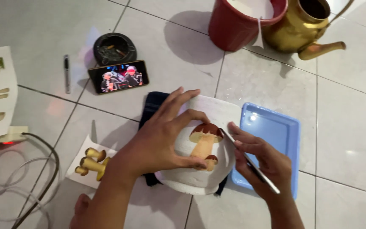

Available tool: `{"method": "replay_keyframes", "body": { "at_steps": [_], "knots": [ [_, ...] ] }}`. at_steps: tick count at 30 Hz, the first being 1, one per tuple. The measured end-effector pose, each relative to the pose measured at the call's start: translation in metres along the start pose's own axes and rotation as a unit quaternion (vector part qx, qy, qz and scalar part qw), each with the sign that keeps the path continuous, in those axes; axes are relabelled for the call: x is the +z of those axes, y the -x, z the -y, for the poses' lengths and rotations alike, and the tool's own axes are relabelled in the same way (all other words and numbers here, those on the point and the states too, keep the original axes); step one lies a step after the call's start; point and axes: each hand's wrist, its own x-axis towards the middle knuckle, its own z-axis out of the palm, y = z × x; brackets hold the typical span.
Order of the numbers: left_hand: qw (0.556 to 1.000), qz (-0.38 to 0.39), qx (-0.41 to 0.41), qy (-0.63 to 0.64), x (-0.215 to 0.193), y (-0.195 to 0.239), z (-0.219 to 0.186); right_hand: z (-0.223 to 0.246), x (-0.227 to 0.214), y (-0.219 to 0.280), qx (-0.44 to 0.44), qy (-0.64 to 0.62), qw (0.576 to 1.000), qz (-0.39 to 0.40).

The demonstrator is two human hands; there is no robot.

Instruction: Applying mushroom decals to a white ceramic pot using water and a tool.

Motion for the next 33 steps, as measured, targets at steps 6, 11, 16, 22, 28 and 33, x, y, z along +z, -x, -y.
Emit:
{"method": "replay_keyframes", "body": {
  "at_steps": [6,11,16,22,28,33],
  "knots": [
    [1.000,0.005,-0.006,0.020,-0.002,0.000,0.000,-0.002,-0.006,0.008,0.113,-0.069,0.987,-0.092],
    [1.000,-0.002,0.002,0.024,0.002,0.002,-0.001,-0.003,-0.010,-0.001,0.155,-0.167,0.954,-0.196],
    [1.000,-0.014,0.015,-0.012,0.006,-0.001,-0.003,-0.033,-0.012,-0.004,0.224,-0.352,0.889,-0.187],
    [0.999,-0.009,0.019,-0.028,0.008,-0.003,-0.002,-0.061,-0.016,-0.009,0.189,-0.381,0.895,-0.133],
    [1.000,0.013,0.013,0.020,0.004,-0.005,0.006,-0.051,-0.016,-0.034,0.214,-0.319,0.921,-0.067],
    [0.999,0.028,-0.012,0.022,0.001,-0.007,0.001,-0.061,-0.013,-0.034,0.209,-0.313,0.925,-0.050]
  ]
}}
